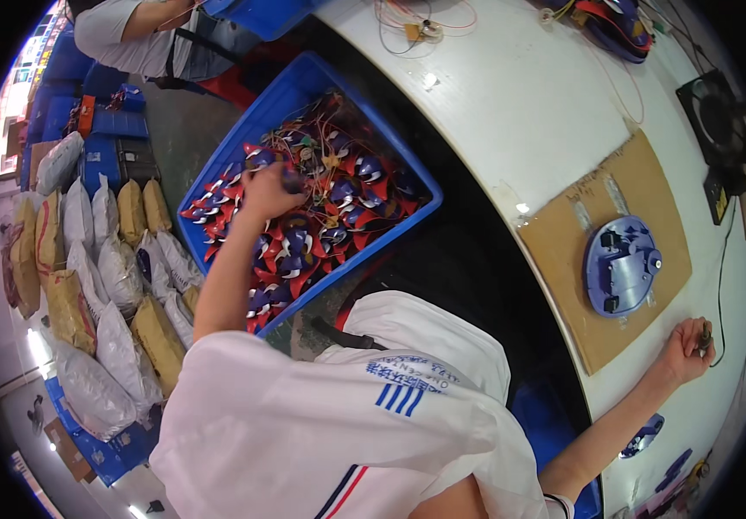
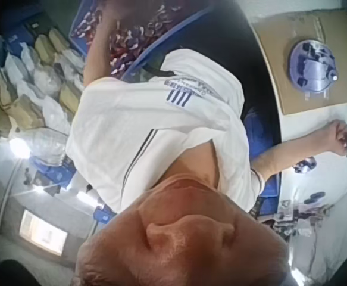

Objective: Soldering wires onto blue plastic electronic components at a workbench.

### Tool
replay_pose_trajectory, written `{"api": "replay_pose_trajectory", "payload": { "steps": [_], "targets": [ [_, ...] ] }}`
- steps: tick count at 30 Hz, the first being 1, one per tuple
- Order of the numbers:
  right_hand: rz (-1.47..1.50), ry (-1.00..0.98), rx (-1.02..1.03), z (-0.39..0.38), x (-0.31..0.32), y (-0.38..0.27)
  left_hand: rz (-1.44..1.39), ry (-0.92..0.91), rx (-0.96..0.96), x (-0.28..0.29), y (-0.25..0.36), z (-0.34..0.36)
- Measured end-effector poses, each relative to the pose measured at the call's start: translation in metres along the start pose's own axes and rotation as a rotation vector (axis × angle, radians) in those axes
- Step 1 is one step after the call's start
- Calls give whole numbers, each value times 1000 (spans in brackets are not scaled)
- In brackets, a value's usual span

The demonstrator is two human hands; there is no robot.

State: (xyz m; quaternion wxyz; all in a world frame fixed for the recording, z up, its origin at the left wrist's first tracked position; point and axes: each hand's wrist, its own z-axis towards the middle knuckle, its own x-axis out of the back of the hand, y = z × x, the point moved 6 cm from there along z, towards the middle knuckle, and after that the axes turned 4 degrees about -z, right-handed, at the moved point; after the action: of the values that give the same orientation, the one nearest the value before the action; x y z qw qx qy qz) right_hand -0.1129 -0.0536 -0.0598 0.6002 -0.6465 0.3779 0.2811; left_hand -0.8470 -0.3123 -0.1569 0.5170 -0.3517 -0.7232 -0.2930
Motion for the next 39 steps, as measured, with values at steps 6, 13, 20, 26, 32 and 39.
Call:
{"api": "replay_pose_trajectory", "payload": {
  "steps": [6,13,20,26,32,39],
  "targets": [
    [-18,146,38,-7,4,-4,-1251,-233,-31,151,37,-40],
    [-22,253,106,-10,-4,8,-1352,-133,-732,280,188,-57],
    [-2,237,120,-21,-16,10,-1076,-17,-1336,342,360,-60],
    [22,277,145,-21,-25,11,-1126,77,-1186,340,399,-27],
    [52,331,214,-24,-20,-1,-311,144,-1064,251,393,0],
    [62,258,194,-20,-18,-1,326,629,-910,194,380,53]
  ]
}}
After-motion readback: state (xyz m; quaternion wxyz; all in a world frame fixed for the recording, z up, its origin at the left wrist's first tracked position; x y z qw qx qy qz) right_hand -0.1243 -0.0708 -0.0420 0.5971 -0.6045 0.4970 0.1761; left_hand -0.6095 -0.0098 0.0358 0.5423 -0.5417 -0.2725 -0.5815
